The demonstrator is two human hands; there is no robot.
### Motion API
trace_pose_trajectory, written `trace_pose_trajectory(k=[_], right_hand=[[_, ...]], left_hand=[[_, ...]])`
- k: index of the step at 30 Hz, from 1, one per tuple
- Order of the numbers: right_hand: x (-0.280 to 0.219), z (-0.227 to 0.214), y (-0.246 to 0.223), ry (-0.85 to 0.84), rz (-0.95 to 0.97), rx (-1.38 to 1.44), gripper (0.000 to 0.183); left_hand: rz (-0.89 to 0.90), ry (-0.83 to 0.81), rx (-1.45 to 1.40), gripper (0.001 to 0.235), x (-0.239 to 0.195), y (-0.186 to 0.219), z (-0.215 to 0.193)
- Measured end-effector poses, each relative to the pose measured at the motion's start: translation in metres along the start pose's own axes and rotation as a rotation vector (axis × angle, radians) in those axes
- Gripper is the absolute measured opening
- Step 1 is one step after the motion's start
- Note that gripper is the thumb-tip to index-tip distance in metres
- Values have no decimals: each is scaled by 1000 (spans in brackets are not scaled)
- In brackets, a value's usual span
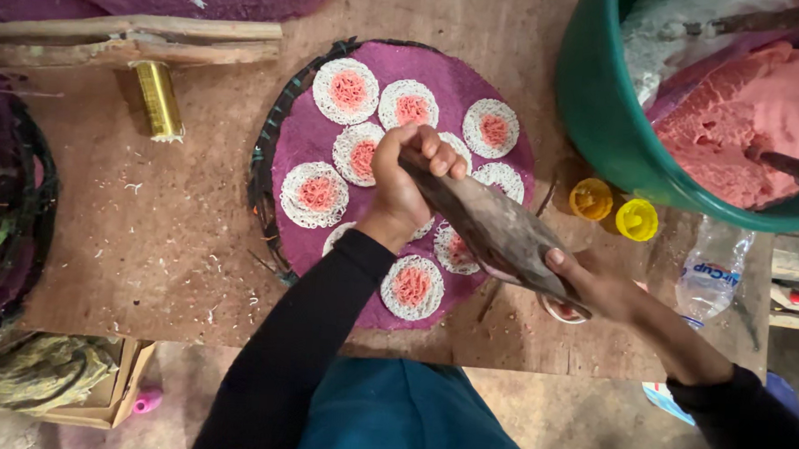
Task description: The person uses a wooden tool to apply white paste onto circular objects arranged on a purple mat, then uses a cylindrical tool to apply pink paste into the center of each circle. The person repeats this process for multiple items.
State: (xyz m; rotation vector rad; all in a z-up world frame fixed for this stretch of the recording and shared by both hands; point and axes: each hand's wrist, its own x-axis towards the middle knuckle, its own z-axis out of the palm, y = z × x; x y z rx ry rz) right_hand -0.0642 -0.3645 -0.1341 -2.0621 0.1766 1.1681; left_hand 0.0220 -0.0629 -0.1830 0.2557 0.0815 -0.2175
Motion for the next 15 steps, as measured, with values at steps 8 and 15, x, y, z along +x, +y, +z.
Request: trace_pose_trajectory(k=[8, 15], right_hand=[[12, -13, 0, 394, -224, -332, 76], [11, -47, -55, 350, -869, 167, 92]], left_hand=[[10, -340, 84, 44, 18, 28, 44], [571, -94, 915, 58, -1, 96, 95]])
